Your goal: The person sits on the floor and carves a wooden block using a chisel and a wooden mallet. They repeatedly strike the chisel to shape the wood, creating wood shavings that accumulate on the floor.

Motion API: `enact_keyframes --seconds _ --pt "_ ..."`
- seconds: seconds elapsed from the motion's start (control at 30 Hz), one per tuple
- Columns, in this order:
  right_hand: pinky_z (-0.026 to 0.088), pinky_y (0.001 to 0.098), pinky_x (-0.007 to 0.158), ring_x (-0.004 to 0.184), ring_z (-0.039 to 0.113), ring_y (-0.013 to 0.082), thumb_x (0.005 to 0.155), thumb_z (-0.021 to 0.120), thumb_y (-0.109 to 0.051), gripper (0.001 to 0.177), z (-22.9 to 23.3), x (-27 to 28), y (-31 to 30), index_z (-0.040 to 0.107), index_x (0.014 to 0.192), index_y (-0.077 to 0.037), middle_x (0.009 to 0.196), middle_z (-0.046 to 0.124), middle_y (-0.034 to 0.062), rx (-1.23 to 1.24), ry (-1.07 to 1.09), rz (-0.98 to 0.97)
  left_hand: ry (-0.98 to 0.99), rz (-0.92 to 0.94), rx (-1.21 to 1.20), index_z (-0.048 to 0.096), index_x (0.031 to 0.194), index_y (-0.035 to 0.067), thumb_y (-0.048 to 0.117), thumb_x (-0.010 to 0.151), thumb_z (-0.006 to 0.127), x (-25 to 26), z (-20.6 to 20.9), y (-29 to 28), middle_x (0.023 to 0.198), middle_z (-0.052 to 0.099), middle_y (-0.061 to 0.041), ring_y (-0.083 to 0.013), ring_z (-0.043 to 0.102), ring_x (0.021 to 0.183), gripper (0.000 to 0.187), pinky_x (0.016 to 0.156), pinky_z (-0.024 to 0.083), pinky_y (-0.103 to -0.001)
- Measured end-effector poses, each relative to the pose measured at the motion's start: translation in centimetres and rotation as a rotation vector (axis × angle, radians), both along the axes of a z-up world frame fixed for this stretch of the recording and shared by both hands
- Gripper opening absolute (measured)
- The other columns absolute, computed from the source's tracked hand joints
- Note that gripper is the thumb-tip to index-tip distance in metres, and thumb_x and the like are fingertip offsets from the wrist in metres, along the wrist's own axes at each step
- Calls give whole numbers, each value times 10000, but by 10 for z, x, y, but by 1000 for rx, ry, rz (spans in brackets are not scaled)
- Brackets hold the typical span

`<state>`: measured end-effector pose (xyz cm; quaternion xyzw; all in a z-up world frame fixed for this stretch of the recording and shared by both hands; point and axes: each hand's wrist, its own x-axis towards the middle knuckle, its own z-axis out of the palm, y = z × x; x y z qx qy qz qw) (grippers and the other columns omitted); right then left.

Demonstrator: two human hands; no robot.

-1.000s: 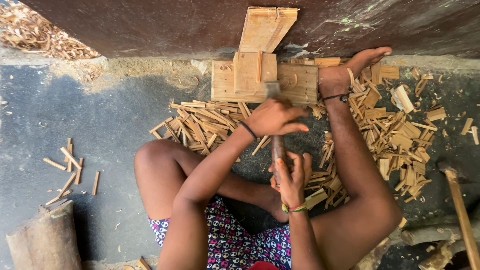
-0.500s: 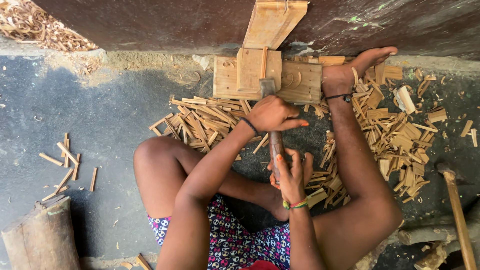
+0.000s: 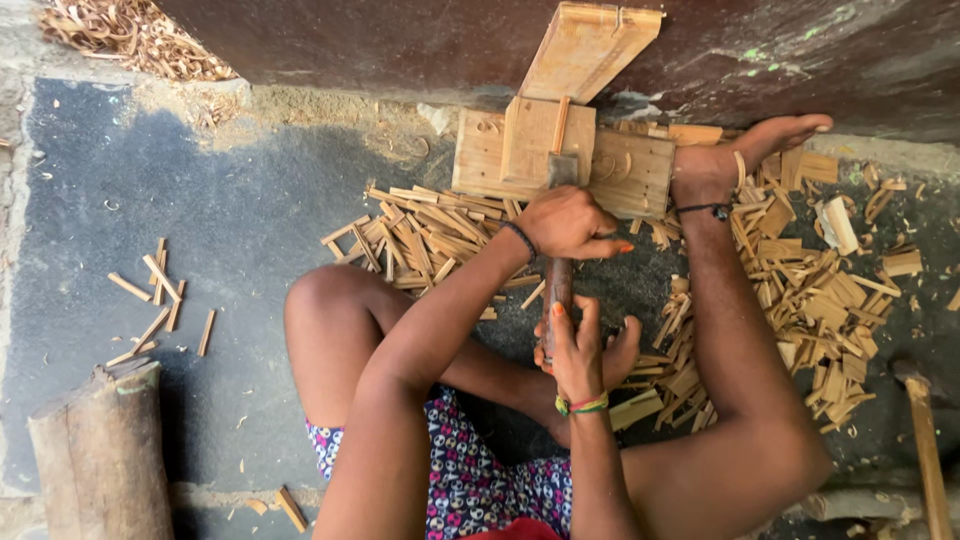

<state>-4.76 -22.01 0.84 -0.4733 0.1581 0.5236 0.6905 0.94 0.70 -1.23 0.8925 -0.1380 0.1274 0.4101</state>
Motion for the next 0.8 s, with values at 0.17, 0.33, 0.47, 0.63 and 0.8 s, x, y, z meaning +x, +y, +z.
enact_keyframes --seconds 0.17,0.33,0.47,0.63,0.8 --pt "411 315 361 452 543 216 1005 471 -310 321 4 -15 29 444 1188 -48 787 619 160 -294 -379 79 -72 22 47 664 658 113 521 927 592 10 -7 4 512 586 -135 -337 587 468 493 493 491 -468" --pt "345 248 321 416 484 118 1045 517 -276 265 -3 -12 52 412 1175 -70 765 586 99 -317 -623 86 48 28 141 703 696 108 538 919 593 25 -12 16 527 614 -142 -344 622 492 496 488 511 -473" --pt "343 257 312 415 512 128 1061 514 -345 308 -16 23 65 398 1168 -80 747 593 97 -267 -690 151 114 46 123 698 695 87 520 941 589 63 -23 35 591 656 -124 -321 660 544 510 569 543 -466" --pt "325 258 296 375 491 143 1038 532 -415 357 -31 30 61 391 1178 -119 703 571 108 -232 -723 147 -344 88 56 752 794 145 544 909 625 66 -35 35 729 718 -110 -324 692 597 434 561 554 -447" --pt "336 265 296 388 519 155 1012 557 -421 379 -37 34 64 418 1212 -131 723 602 122 -223 -698 108 -110 170 170 701 724 77 560 947 654 59 -20 36 661 685 -133 -332 672 593 534 580 536 -449"
